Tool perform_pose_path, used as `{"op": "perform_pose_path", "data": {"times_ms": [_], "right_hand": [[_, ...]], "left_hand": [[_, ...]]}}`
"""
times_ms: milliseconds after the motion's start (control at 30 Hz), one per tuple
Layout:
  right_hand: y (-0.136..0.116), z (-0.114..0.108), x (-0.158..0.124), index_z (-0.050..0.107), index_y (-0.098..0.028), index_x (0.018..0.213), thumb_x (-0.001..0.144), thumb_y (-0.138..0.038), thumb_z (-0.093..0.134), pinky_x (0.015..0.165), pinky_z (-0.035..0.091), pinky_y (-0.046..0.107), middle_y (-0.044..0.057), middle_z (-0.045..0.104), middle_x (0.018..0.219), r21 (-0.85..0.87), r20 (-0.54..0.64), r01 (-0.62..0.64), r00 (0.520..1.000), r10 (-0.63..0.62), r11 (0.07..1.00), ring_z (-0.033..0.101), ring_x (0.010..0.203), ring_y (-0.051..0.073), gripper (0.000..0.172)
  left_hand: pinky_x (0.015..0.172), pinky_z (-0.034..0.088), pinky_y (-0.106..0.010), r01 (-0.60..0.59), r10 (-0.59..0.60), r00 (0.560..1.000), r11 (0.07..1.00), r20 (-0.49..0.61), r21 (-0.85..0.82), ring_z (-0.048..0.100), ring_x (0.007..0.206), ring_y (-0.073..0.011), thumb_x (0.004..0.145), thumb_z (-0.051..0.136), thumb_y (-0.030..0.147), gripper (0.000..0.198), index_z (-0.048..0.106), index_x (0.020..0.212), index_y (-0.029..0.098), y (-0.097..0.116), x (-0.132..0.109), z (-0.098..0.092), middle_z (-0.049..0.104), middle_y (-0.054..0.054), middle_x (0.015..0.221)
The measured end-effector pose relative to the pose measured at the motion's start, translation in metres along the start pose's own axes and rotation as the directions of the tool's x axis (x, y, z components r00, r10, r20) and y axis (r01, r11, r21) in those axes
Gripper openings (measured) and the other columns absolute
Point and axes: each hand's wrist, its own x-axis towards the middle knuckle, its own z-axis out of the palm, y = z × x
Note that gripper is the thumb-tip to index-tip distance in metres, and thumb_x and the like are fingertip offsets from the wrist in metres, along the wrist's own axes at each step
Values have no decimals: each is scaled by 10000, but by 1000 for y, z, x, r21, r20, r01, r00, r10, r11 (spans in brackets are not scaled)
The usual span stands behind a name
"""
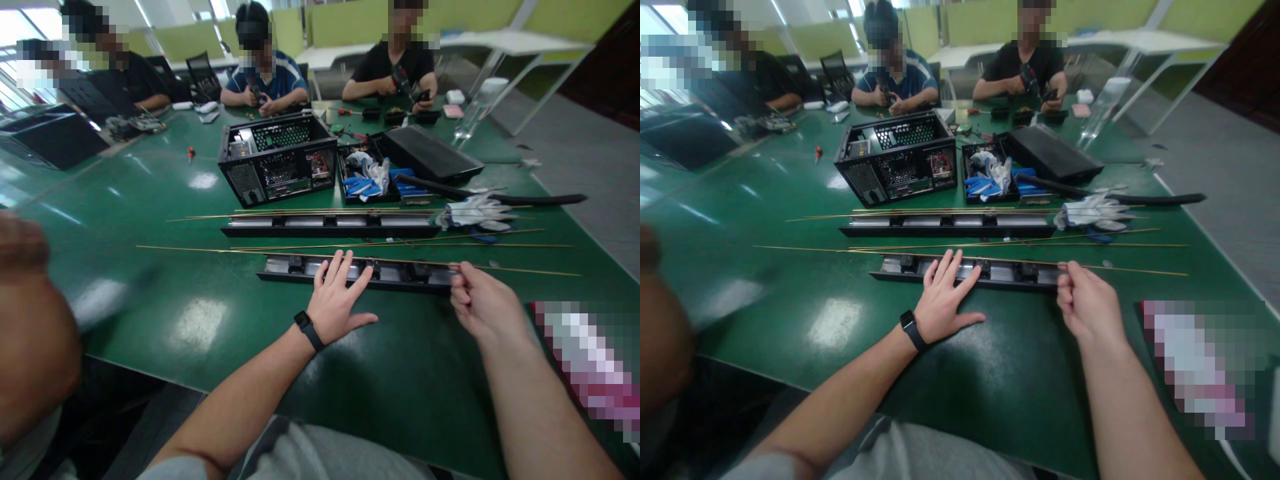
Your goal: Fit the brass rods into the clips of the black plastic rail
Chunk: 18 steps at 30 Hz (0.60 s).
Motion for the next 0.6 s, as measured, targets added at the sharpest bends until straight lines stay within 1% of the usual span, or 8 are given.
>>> {"op": "perform_pose_path", "data": {"times_ms": [133, 200, 333, 400, 500, 600], "right_hand": [[2, 0, 1, 788, -218, 965, 1009, -388, 981, 385, 242, 181, -52, 595, 704, -27, 74, 2, 997, 0, 1000, 389, 445, 52, 261], [3, -1, 2, 785, -222, 969, 1016, -406, 976, 378, 238, 183, -49, 597, 708, -28, 69, 1, 998, 0, 1000, 383, 445, 54, 269], [3, -3, 4, 759, -238, 964, 1029, -415, 959, 365, 228, 184, -51, 595, 706, -10, 7, 37, 999, -37, 999, 390, 449, 62, 275], [4, -3, 5, 750, -239, 962, 1011, -428, 980, 365, 229, 183, -58, 595, 706, -13, 24, 36, 999, -36, 999, 391, 446, 62, 302], [5, -4, 6, 765, -234, 993, 976, -452, 1018, 363, 228, 186, -68, 598, 705, -21, 81, 13, 997, -11, 1000, 378, 434, 57, 334], [7, -5, 7, 772, -226, 1003, 982, -438, 1005, 364, 208, 191, -60, 606, 705, -8, 74, 30, 997, -29, 1000, 384, 435, 58, 316]], "left_hand": [[1471, 325, -760, 7, -7, 1000, 1000, 6, 3, 301, 1894, -539, 928, 1065, 663, 1122, 579, 1874, 306, 0, 0, 0, 338, -287, 2019], [1471, 321, -763, 9, -9, 1000, 1000, 9, 6, 295, 1897, -537, 935, 1057, 666, 1115, 577, 1876, 308, 0, 0, 0, 334, -287, 2021], [1467, 325, -766, 5, -5, 1000, 1000, 13, 7, 298, 1896, -536, 941, 1050, 673, 1116, 571, 1880, 309, 0, 0, -1, 335, -287, 2020], [1462, 329, -772, 7, -7, 1000, 1000, 16, 6, 300, 1895, -539, 940, 1049, 676, 1116, 573, 1879, 306, 0, 1, -1, 336, -296, 2017], [1461, 326, -779, 15, -15, 1000, 1000, 22, 3, 301, 1894, -539, 937, 1054, 669, 1116, 572, 1879, 317, 0, 1, -2, 331, -298, 2018], [1469, 323, -764, 16, -16, 1000, 1000, 19, 2, 300, 1894, -539, 930, 1063, 657, 1125, 566, 1884, 324, 0, 0, -2, 331, -279, 2025]]}}
